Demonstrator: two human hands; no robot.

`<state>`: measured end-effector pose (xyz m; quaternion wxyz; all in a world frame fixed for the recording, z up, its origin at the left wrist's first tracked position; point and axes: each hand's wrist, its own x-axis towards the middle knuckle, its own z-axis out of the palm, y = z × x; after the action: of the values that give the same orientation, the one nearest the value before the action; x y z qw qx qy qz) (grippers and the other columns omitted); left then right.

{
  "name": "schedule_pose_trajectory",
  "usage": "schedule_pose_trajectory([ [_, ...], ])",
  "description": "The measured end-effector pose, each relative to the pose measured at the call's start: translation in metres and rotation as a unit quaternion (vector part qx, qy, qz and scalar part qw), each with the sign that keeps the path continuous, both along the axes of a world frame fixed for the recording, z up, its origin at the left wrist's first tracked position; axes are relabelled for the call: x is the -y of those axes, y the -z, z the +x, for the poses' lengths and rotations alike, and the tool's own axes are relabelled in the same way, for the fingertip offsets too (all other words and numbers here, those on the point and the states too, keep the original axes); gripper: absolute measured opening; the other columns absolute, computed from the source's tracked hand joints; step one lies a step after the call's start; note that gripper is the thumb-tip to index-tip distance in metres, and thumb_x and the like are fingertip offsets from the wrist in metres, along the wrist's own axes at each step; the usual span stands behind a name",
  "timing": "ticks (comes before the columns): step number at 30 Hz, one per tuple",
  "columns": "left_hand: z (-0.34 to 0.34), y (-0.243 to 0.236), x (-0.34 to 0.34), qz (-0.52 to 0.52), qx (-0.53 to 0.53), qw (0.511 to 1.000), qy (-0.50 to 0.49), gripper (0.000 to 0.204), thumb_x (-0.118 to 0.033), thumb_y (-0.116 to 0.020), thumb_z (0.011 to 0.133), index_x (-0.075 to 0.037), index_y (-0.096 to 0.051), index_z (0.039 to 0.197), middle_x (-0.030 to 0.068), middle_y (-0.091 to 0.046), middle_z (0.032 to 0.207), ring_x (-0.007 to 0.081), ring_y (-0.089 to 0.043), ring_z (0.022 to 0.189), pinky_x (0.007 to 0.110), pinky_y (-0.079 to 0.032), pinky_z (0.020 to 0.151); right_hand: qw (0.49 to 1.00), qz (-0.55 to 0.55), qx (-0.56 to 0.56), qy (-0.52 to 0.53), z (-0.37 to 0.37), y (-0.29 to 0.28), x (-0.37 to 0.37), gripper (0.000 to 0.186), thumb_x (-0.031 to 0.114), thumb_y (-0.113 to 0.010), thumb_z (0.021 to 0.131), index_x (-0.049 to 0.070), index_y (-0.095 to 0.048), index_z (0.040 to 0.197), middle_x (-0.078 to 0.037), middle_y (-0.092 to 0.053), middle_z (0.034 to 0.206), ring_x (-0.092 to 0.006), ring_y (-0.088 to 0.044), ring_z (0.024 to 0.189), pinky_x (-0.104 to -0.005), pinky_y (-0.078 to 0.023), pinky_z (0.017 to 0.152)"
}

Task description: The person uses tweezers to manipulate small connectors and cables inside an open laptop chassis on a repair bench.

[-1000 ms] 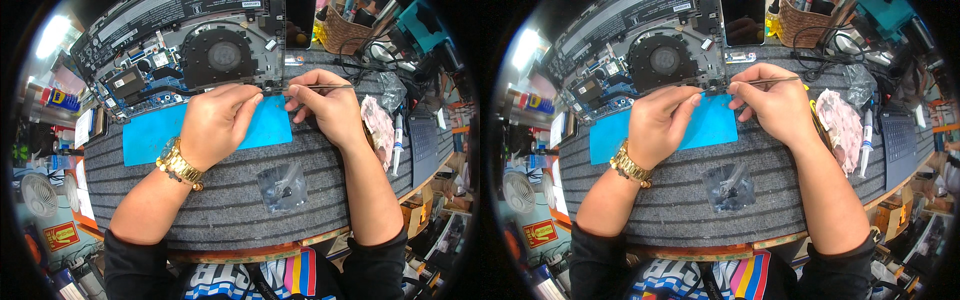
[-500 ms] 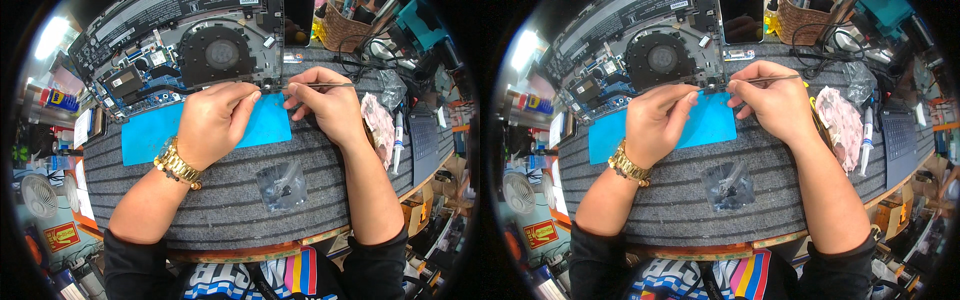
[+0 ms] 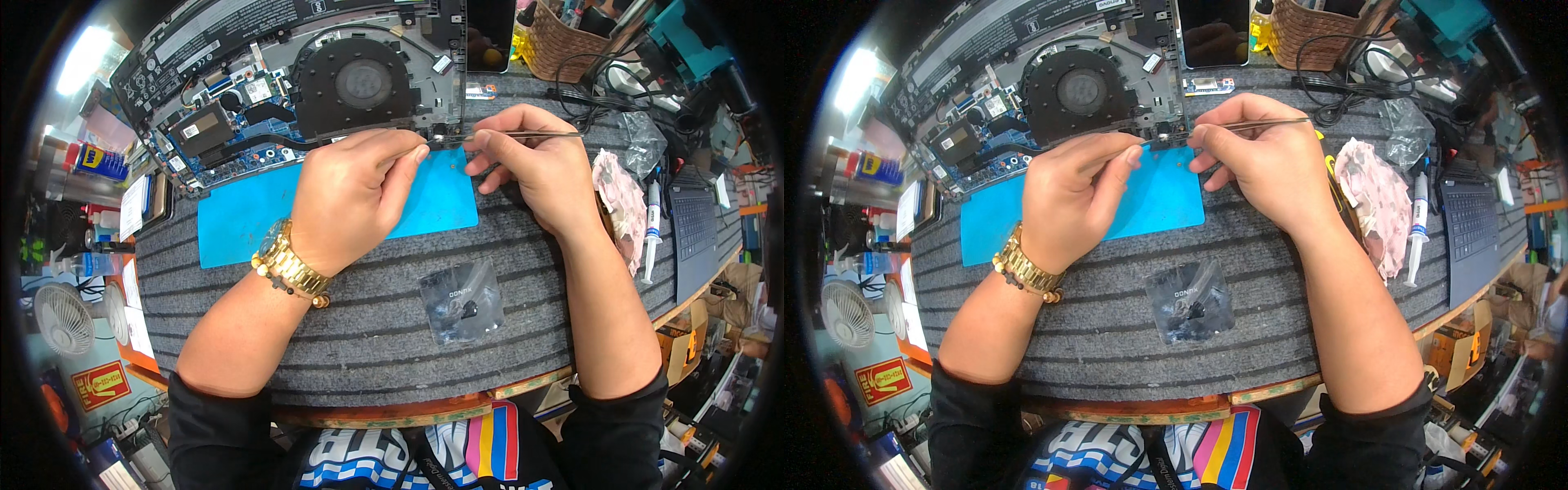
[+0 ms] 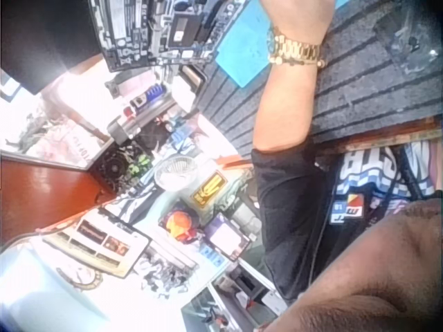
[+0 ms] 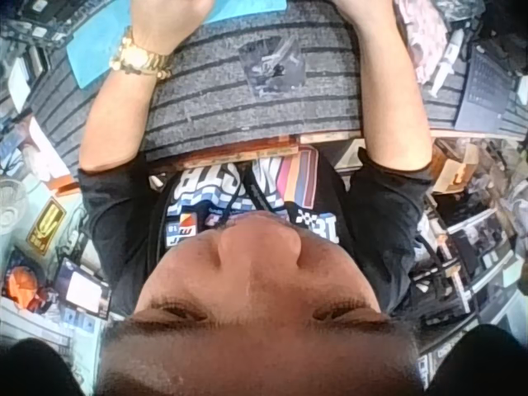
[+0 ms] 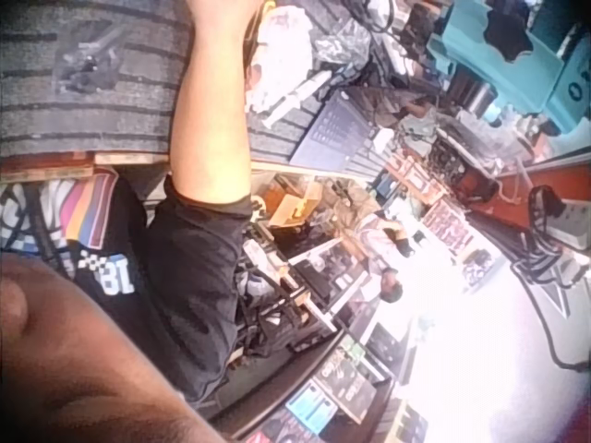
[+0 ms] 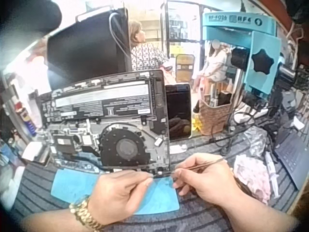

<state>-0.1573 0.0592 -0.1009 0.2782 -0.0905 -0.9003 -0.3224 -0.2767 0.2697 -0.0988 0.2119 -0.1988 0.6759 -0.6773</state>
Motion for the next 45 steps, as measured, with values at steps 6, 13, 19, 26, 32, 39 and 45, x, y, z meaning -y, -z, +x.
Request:
schedule_pose_trajectory([
  [6,0.0001,-0.0033,-0.0030,0.009,0.006,1.000,-0.006,0.006,-0.007,-0.076,0.099,-0.001,-0.078,0.099,0.0146,-0.076,0.087,0.0327,-0.073,0.073,0.039,-0.057,0.064,1.000,0.000,0.008,0.002,0.0001,-0.0005,-0.0006,0.013,0.004,-0.074,0.099,-0.006,-0.073,0.106,-0.017,-0.080,0.099,-0.0229,-0.081,0.083,-0.0333,-0.065,0.064],
  [13,0.0005,-0.0009,-0.0037,0.020,0.006,1.000,-0.010,0.006,-0.007,-0.076,0.099,-0.001,-0.078,0.099,0.0148,-0.077,0.087,0.0324,-0.073,0.072,0.039,-0.057,0.064,1.000,-0.006,0.016,0.002,-0.0003,0.0004,0.0000,0.013,0.005,-0.074,0.100,-0.006,-0.073,0.106,-0.017,-0.080,0.099,-0.0230,-0.081,0.083,-0.0332,-0.065,0.064],
  [19,0.0024,0.0003,-0.0025,0.020,-0.008,1.000,-0.016,0.011,-0.005,-0.075,0.103,0.002,-0.081,0.109,0.0123,-0.080,0.089,0.0172,-0.074,0.070,0.029,-0.056,0.063,1.000,-0.004,0.007,0.000,-0.0004,0.0019,-0.0006,0.012,0.005,-0.073,0.100,-0.006,-0.073,0.105,-0.017,-0.080,0.099,-0.0219,-0.081,0.082,-0.0323,-0.065,0.063],
  [26,0.0000,0.0014,-0.0017,0.023,-0.013,1.000,-0.013,0.011,-0.005,-0.076,0.101,0.002,-0.081,0.107,0.0132,-0.080,0.089,0.0186,-0.075,0.071,0.030,-0.057,0.064,1.000,0.002,0.003,0.003,0.0000,0.0012,0.0003,0.012,0.004,-0.074,0.100,-0.006,-0.074,0.104,-0.016,-0.081,0.098,-0.0219,-0.081,0.082,-0.0322,-0.065,0.063],
  [32,-0.0004,0.0010,-0.0041,0.019,-0.011,1.000,-0.013,0.009,-0.007,-0.078,0.100,0.000,-0.080,0.105,0.0147,-0.079,0.091,0.0261,-0.075,0.073,0.034,-0.058,0.065,1.000,0.000,-0.007,0.006,0.0019,0.0017,-0.0004,0.012,0.004,-0.074,0.098,-0.006,-0.074,0.103,-0.015,-0.081,0.097,-0.0213,-0.081,0.082,-0.0316,-0.065,0.063],
  [39,-0.0013,0.0007,-0.0065,0.018,-0.019,1.000,-0.017,0.006,-0.008,-0.077,0.099,-0.001,-0.079,0.100,0.0150,-0.078,0.089,0.0305,-0.074,0.071,0.038,-0.058,0.062,1.000,0.007,-0.026,0.015,0.0074,0.0000,0.0008,0.013,0.006,-0.075,0.098,-0.006,-0.074,0.102,-0.014,-0.080,0.096,-0.0200,-0.080,0.082,-0.0303,-0.064,0.062],
  [45,-0.0022,0.0035,-0.0077,0.045,-0.017,0.999,-0.014,0.005,-0.005,-0.075,0.098,-0.001,-0.078,0.097,0.0153,-0.076,0.085,0.0321,-0.073,0.069,0.039,-0.057,0.061,1.000,-0.014,-0.013,0.015,0.0072,0.0014,0.0007,0.011,0.005,-0.072,0.100,-0.006,-0.073,0.101,-0.015,-0.081,0.098,-0.0211,-0.081,0.083,-0.0307,-0.064,0.062],
])
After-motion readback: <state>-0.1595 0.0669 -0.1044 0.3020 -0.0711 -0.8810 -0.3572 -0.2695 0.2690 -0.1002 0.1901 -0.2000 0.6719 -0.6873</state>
